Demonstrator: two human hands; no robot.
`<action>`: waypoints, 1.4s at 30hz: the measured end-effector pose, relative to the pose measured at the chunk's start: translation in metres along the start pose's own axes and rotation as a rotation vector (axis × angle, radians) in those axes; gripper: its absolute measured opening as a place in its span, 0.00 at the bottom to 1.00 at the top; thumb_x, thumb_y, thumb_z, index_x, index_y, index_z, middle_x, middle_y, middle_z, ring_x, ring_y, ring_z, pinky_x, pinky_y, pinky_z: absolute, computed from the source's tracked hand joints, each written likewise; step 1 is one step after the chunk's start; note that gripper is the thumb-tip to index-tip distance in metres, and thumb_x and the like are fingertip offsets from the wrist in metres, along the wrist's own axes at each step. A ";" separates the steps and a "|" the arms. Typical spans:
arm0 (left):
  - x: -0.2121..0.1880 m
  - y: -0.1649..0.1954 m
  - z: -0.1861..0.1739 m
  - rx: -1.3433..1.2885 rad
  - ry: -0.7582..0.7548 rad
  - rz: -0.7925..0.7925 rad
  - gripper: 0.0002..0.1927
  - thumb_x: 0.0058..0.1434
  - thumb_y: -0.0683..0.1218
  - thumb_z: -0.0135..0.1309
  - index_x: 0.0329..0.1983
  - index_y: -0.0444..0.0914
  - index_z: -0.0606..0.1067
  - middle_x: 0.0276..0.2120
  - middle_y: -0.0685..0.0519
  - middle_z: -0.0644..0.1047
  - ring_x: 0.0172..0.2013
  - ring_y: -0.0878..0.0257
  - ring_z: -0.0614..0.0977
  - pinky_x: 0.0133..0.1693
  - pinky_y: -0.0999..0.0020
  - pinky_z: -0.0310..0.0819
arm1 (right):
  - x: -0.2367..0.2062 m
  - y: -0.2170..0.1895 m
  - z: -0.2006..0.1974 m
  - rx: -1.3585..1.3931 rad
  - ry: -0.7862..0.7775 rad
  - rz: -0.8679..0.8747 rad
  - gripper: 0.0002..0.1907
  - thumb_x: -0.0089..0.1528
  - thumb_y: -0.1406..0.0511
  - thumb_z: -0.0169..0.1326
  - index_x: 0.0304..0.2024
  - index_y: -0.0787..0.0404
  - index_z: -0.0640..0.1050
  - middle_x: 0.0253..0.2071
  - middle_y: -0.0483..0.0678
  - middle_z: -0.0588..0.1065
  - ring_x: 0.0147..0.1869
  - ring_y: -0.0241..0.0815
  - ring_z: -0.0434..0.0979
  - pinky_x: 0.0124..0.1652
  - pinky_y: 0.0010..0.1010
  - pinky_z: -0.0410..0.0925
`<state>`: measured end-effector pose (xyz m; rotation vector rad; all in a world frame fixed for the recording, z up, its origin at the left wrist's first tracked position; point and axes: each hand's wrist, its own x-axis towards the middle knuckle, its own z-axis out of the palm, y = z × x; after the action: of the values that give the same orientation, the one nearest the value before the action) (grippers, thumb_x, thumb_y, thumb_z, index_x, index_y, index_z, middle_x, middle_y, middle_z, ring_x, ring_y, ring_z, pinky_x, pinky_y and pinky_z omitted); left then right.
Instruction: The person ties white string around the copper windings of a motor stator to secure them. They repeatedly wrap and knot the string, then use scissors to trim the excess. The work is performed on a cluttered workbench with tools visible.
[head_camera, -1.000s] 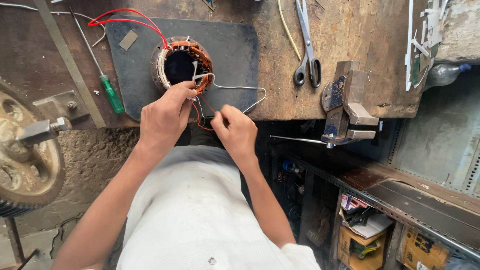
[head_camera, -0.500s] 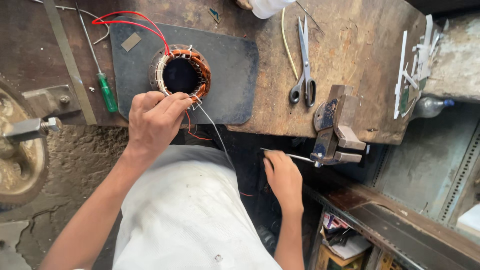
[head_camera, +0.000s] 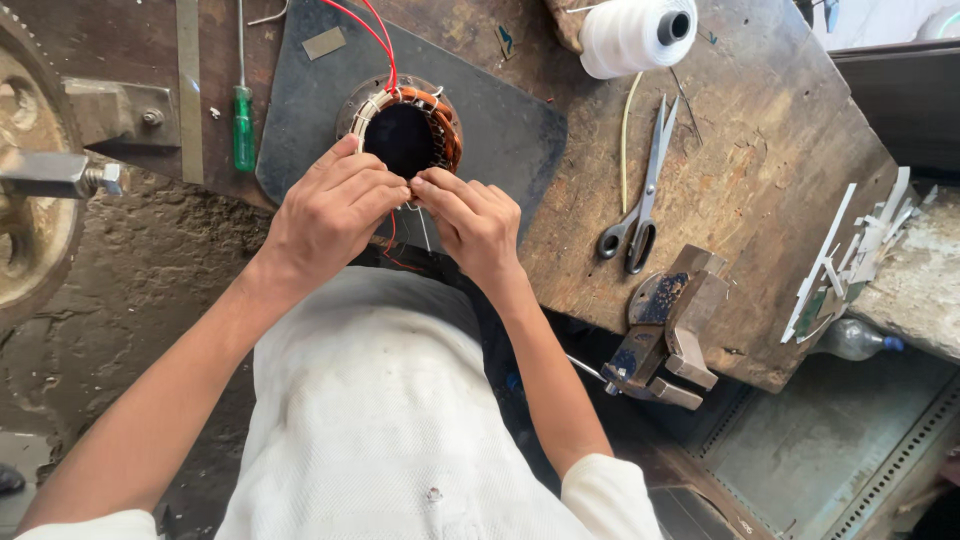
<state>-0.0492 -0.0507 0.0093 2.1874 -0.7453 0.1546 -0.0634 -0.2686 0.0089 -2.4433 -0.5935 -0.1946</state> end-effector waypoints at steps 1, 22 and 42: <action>0.001 0.000 0.000 -0.006 0.012 0.001 0.10 0.61 0.39 0.63 0.46 0.37 0.80 0.45 0.54 0.81 0.53 0.58 0.81 0.68 0.53 0.68 | -0.003 0.002 0.002 -0.008 0.021 -0.012 0.12 0.64 0.68 0.62 0.51 0.55 0.81 0.52 0.40 0.80 0.38 0.37 0.80 0.36 0.29 0.69; 0.001 0.012 -0.013 0.189 -0.001 0.120 0.13 0.61 0.39 0.57 0.49 0.37 0.81 0.48 0.52 0.82 0.54 0.58 0.81 0.66 0.57 0.70 | -0.050 -0.038 -0.009 0.728 -0.181 0.609 0.17 0.75 0.60 0.50 0.35 0.63 0.78 0.35 0.45 0.76 0.37 0.36 0.70 0.40 0.29 0.67; 0.013 0.013 -0.011 -0.078 0.008 -0.017 0.13 0.59 0.38 0.62 0.48 0.39 0.79 0.43 0.54 0.81 0.51 0.58 0.82 0.65 0.55 0.70 | 0.009 -0.018 -0.010 0.360 -0.019 0.094 0.21 0.63 0.70 0.63 0.58 0.61 0.77 0.38 0.47 0.69 0.41 0.38 0.70 0.40 0.30 0.68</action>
<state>-0.0446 -0.0551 0.0290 2.1177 -0.7168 0.1235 -0.0637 -0.2585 0.0293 -2.1188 -0.4746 -0.0225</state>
